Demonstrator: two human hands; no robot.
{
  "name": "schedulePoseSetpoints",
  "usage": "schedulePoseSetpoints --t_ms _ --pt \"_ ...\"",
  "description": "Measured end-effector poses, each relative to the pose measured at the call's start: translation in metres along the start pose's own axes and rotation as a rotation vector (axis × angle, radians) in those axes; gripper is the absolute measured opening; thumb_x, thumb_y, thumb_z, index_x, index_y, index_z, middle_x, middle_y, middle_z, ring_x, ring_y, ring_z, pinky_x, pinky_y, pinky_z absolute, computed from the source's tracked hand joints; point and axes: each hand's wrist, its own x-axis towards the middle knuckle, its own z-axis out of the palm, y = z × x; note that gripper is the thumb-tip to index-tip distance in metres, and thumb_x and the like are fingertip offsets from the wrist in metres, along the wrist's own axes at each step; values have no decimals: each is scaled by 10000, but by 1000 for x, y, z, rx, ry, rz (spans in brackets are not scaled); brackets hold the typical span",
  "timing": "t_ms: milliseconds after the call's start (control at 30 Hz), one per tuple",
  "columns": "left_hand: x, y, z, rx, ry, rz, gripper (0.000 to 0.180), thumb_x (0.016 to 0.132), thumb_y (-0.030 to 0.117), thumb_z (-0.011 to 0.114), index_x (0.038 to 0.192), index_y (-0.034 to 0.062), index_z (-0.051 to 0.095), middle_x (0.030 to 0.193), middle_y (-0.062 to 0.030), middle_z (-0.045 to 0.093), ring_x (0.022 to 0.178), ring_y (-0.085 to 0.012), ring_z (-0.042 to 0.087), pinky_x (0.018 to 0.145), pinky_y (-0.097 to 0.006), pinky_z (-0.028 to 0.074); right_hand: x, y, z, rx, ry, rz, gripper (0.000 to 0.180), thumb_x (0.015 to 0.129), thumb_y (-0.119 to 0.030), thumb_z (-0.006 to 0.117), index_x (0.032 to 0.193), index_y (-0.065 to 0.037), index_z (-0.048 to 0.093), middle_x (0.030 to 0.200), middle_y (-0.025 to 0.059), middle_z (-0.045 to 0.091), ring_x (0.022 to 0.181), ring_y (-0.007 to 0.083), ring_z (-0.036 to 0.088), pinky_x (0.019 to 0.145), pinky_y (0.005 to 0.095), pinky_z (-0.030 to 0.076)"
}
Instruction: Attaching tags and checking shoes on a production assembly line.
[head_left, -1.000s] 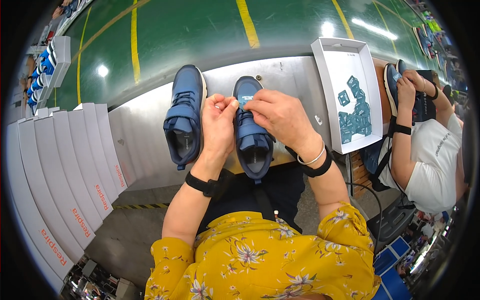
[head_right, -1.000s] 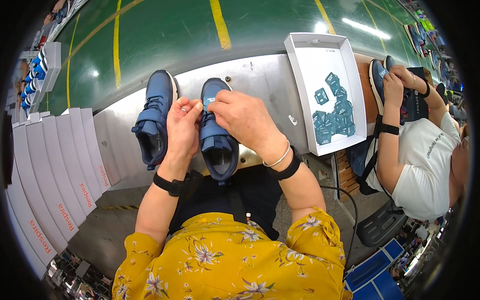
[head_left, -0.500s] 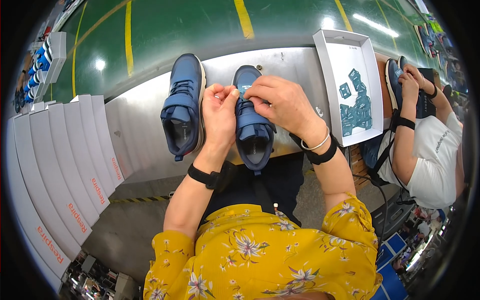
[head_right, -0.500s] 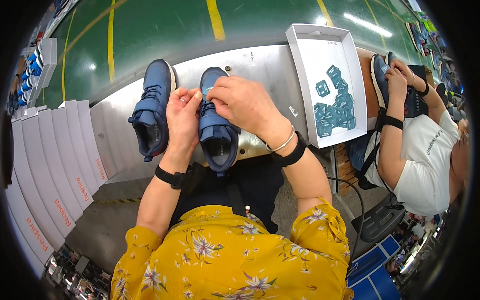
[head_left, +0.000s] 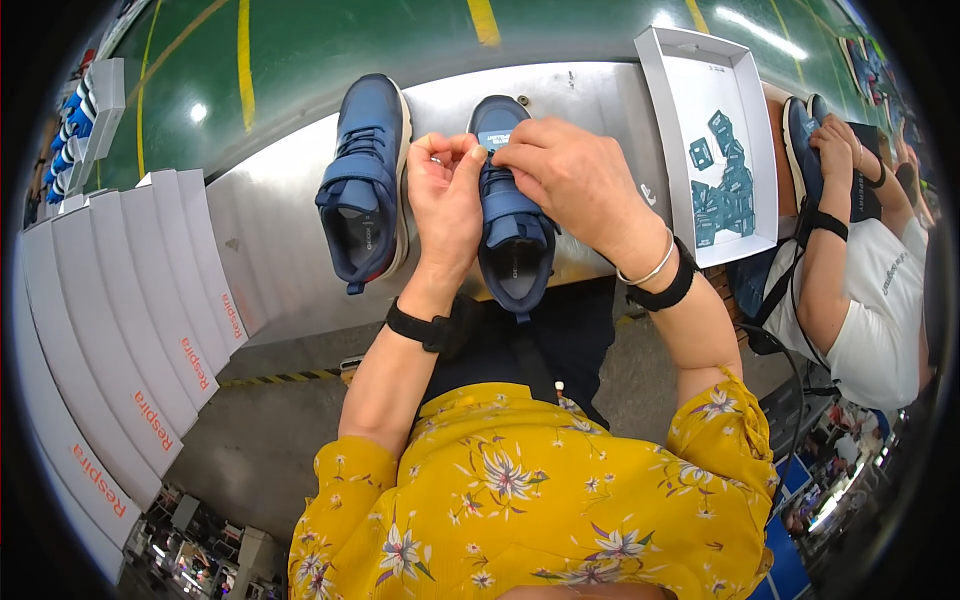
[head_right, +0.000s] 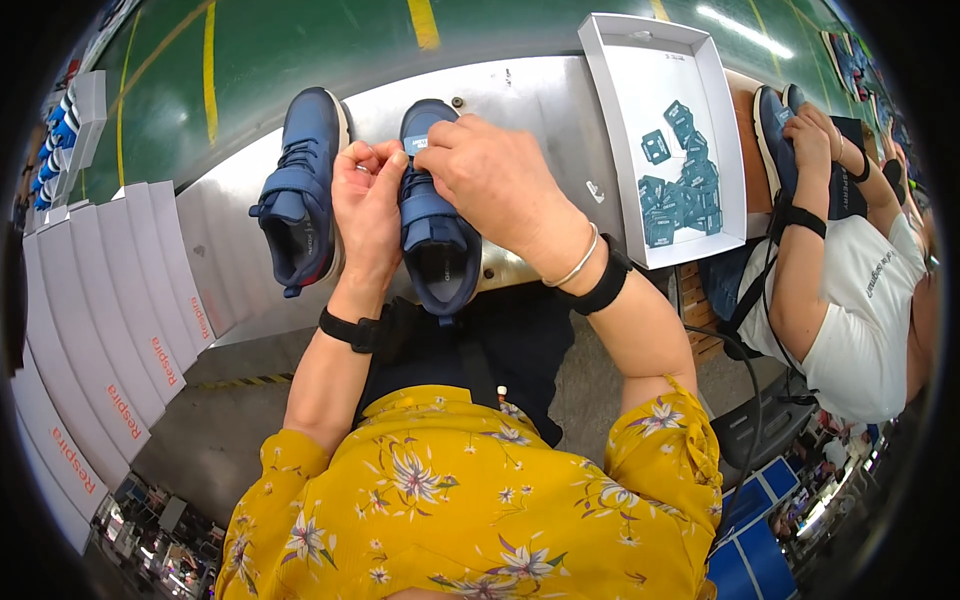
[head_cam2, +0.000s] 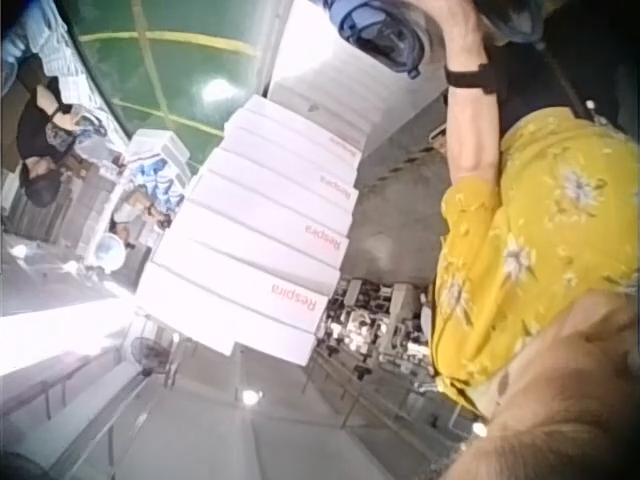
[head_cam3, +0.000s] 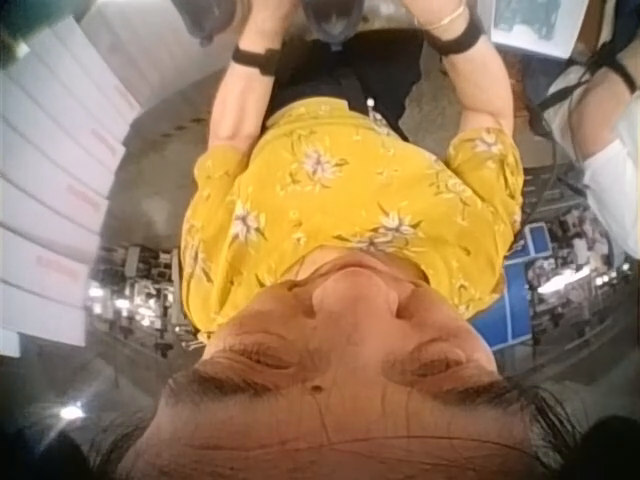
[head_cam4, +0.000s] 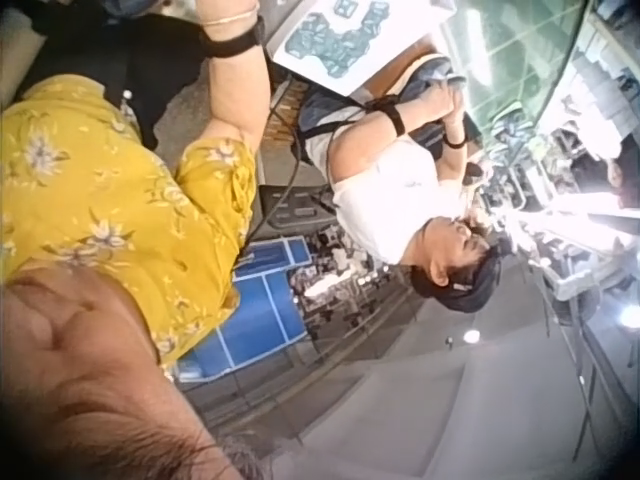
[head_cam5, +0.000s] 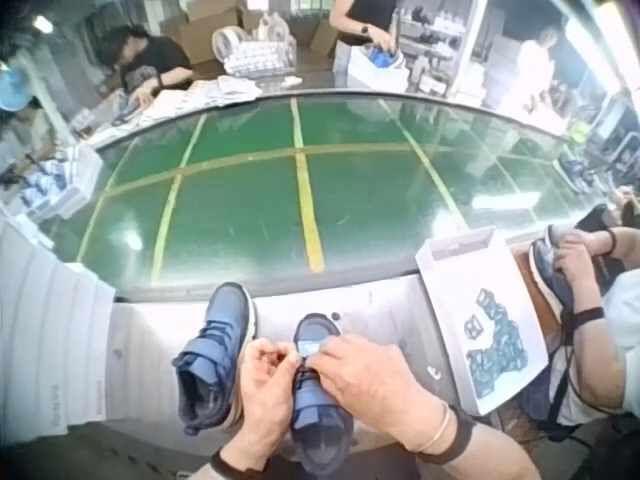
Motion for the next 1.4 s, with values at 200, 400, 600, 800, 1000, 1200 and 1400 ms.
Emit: schedulePoseSetpoints --t_ms 200,400,600,800,1000,1200,1400 --pt "-2 26 -2 559 -181 220 224 943 -50 640 1119 20 519 1000 -76 657 874 -127 632 806 -274 529 -5 -6 7 26 126 99 119 784 -95 736 893 -143 732 881 6 641 867 220 655 680 361 558" --pt "-8 42 -2 917 -225 367 219 909 -54 658 1111 19 613 962 -96 688 827 -194 675 748 -301 545 -11 -2 17 274 246 180 110 818 -58 720 920 -94 737 901 54 686 856 281 669 733 385 552" --pt "-12 40 3 879 -236 372 220 907 -52 663 1108 30 632 987 -95 694 874 -202 685 753 -302 548 -25 -6 15 436 329 329 129 836 -32 739 962 -58 739 935 109 704 850 279 676 748 356 551" --pt "-25 61 -1 1029 -241 353 194 938 -48 647 1123 11 648 1014 -66 702 901 -137 674 792 -267 542 -61 1 -43 166 437 539 154 852 -6 726 1005 -26 724 896 114 710 767 244 693 661 340 562" --pt "-35 86 11 1007 -391 605 168 896 -109 660 1034 -12 653 1004 -96 693 831 -154 627 748 -257 514 -108 96 -106 -86 220 718 246 810 37 738 1051 6 697 863 85 698 774 180 672 726 300 547" --pt "-44 124 2 1102 -322 709 170 870 -119 676 992 -1 668 942 -114 698 804 -238 665 720 -300 537 -90 130 -97 -438 -80 386 321 730 -7 775 1023 -63 659 985 120 671 1021 314 631 851 404 526" --pt "-35 153 -23 1145 -127 754 145 886 -100 689 993 -4 672 910 -91 702 791 -176 649 749 -270 510 -83 156 -95 -482 -304 428 299 630 -14 782 869 -66 610 902 71 635 943 303 627 812 407 521"
